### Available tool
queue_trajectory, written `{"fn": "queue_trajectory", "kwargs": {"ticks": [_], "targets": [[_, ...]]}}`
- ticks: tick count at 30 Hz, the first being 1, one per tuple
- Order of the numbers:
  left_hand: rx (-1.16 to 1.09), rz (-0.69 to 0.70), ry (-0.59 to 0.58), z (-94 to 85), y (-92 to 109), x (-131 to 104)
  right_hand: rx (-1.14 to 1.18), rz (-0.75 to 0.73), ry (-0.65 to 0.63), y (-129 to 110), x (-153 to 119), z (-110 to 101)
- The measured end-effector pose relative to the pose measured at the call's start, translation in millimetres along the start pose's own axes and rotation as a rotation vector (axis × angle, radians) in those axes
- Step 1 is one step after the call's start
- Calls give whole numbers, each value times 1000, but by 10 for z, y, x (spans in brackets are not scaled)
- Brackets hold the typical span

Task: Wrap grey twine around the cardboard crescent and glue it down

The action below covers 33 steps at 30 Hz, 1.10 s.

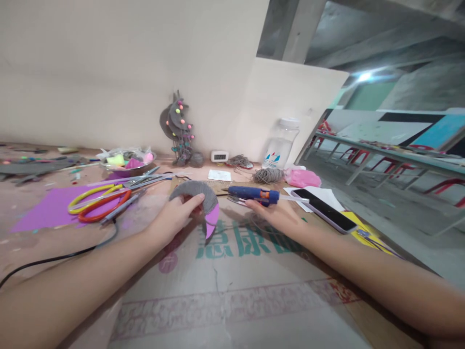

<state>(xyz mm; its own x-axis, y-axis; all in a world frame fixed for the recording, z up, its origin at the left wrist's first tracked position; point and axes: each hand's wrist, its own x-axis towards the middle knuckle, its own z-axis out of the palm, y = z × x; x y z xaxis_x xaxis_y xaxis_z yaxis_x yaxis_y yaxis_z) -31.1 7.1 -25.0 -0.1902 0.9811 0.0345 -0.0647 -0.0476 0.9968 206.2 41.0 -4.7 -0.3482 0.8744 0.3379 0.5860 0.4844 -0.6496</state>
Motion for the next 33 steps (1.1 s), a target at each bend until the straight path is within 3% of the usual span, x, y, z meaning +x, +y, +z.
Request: {"fn": "queue_trajectory", "kwargs": {"ticks": [2, 6, 9, 14, 18, 22, 26, 30, 31, 33], "targets": [[46, 6, -83, -20, -29, 21, 19, -34, 26, -29, 46, -69], [78, 21, -92, -56, -75, 60, 48, -89, 98, -48, 291, -205], [77, -5, -98, -50, -62, 56, -72, 6, 128, 1, 662, -238], [79, -30, -94, -14, 7, 13, -311, 197, 96, 251, 1298, -53], [130, -5, -105, -18, 5, 6, -366, 218, 23, 505, 1504, 168], [105, -23, -108, -32, -22, 17, -410, 210, -78, 619, 1504, 210], [64, -39, -96, -31, -12, 20, -457, 161, -140, 582, 1395, 73], [72, -28, -93, -25, 0, 24, -523, 98, -120, 450, 1114, -79], [73, -17, -92, -25, -3, 26, -536, 49, -99, 393, 1017, -98], [66, -1, -90, -28, -19, 33, -568, -190, -20, 242, 801, -95]]}}
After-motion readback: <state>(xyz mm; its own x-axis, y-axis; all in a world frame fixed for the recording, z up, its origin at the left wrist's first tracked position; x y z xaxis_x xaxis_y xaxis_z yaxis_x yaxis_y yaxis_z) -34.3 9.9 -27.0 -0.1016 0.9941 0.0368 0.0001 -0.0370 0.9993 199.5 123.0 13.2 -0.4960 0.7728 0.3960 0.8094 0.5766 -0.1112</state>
